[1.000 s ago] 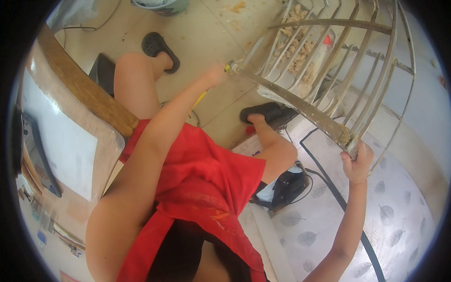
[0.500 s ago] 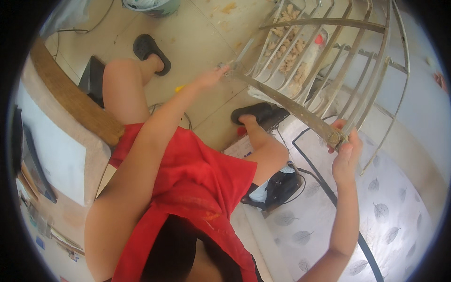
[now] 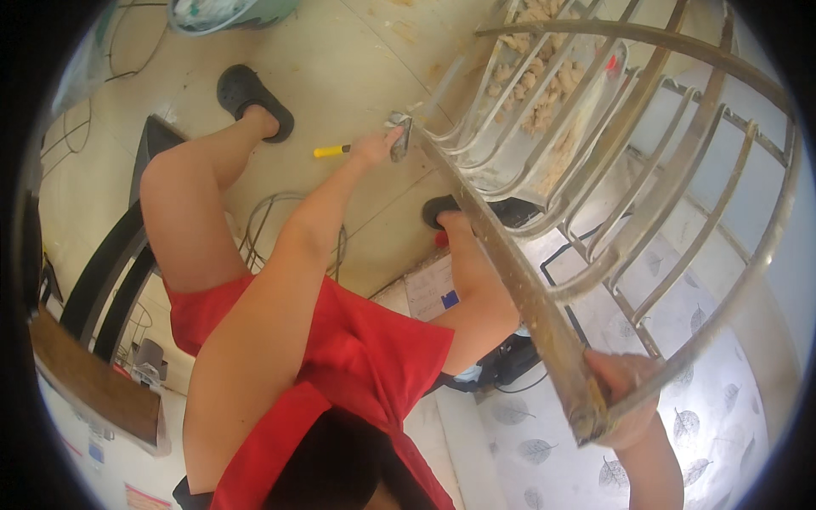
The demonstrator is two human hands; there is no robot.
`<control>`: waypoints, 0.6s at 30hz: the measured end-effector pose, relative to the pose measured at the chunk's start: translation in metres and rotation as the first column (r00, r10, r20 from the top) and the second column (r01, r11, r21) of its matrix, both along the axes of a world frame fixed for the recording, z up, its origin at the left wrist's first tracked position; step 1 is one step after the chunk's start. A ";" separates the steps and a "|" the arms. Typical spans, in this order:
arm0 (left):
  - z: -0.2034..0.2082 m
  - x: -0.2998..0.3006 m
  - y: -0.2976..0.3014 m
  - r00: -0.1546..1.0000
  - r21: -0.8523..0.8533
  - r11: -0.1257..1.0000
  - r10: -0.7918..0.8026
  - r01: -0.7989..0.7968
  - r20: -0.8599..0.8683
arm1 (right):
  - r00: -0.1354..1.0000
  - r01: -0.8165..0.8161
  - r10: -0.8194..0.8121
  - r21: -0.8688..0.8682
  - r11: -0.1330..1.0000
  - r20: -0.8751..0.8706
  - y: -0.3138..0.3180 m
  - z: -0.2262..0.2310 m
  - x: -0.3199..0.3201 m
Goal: The person uses a hammer and a small metal strip to hammer a joint on a mobile metal rack while sitting at a table.
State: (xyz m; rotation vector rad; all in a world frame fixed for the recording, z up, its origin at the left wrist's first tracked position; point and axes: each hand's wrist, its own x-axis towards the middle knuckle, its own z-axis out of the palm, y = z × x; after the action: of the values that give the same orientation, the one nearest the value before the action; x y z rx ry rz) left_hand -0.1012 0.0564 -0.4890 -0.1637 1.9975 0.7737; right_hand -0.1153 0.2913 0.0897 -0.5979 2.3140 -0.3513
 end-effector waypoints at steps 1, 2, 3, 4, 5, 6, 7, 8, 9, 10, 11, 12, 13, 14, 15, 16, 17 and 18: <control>-0.005 -0.003 0.002 1.000 -0.009 1.000 -0.027 0.027 -0.014 | 0.999 -0.049 0.049 0.003 0.999 -0.018 0.006 0.000 -0.001; -0.011 -0.005 0.005 0.998 -0.017 0.998 -0.055 0.055 -0.029 | 0.999 -0.044 0.044 0.002 0.999 0.007 0.010 0.000 -0.001; -0.018 -0.007 0.006 0.995 0.032 0.996 -0.078 0.080 -0.065 | 0.999 -0.038 0.038 0.001 0.999 0.030 0.013 0.000 -0.002; -0.026 -0.008 0.006 0.990 0.079 0.991 -0.096 0.105 -0.103 | 0.994 -0.107 0.107 0.041 0.993 0.002 0.011 -0.001 -0.004; -0.034 -0.009 0.006 0.984 0.125 0.984 -0.111 0.129 -0.142 | 0.992 -0.117 0.111 0.090 0.989 0.068 0.014 0.005 -0.006; -0.040 -0.008 0.005 0.984 0.163 0.979 -0.100 0.124 -0.148 | 0.986 -0.153 0.144 0.103 0.983 0.083 0.014 0.006 -0.010; -0.046 -0.006 0.005 0.984 0.202 0.972 -0.088 0.118 -0.153 | 0.979 -0.189 0.178 0.117 0.975 0.099 0.012 0.008 -0.012; -0.051 -0.005 0.006 0.985 0.240 0.964 -0.074 0.110 -0.157 | 0.984 -0.165 0.155 0.121 0.979 0.090 0.010 0.008 -0.013; -0.056 -0.003 0.008 0.987 0.281 0.955 -0.048 0.091 -0.156 | 0.988 -0.141 0.132 0.125 0.982 0.080 0.007 0.008 -0.013; -0.058 -0.002 0.009 0.988 0.317 0.945 -0.026 0.075 -0.155 | 0.992 -0.114 0.106 0.126 0.985 0.069 0.005 0.008 -0.013; -0.060 -0.002 0.010 0.988 0.352 0.934 -0.002 0.057 -0.154 | 0.994 -0.089 0.080 0.121 0.989 0.076 0.002 0.008 -0.016; -0.062 -0.004 0.009 0.990 0.362 0.930 -0.004 0.055 -0.140 | 0.995 -0.066 0.057 0.115 0.991 0.081 -0.001 0.006 -0.020; -0.055 -0.008 0.011 0.992 0.382 0.922 -0.015 0.061 -0.122 | 0.992 -0.100 0.090 0.111 0.989 0.091 0.003 0.008 -0.017; -0.050 -0.011 0.012 0.994 0.396 0.916 -0.018 0.059 -0.106 | 0.990 -0.121 0.113 0.100 0.988 0.088 0.007 0.009 -0.016; -0.043 -0.012 0.013 0.990 0.432 0.899 -0.007 0.067 -0.138 | 0.987 -0.141 0.134 0.089 0.986 0.087 0.010 0.010 -0.015; -0.038 -0.013 0.013 0.985 0.463 0.883 0.008 0.075 -0.175 | 0.988 -0.141 0.136 0.073 0.987 0.070 0.012 0.008 -0.013; -0.034 -0.013 0.014 0.977 0.493 0.866 0.023 0.086 -0.211 | 0.988 -0.146 0.142 0.076 0.986 0.060 0.013 0.008 -0.012; -0.031 -0.013 0.015 0.971 0.525 0.847 0.055 0.079 -0.235 | 0.988 -0.152 0.149 0.081 0.985 0.049 0.014 0.008 -0.010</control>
State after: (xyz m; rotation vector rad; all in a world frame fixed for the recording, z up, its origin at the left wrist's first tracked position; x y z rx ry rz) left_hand -0.1144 0.0714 -0.5203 0.2845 1.9193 1.3632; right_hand -0.1256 0.3051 0.0981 -0.7114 2.2149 -0.1927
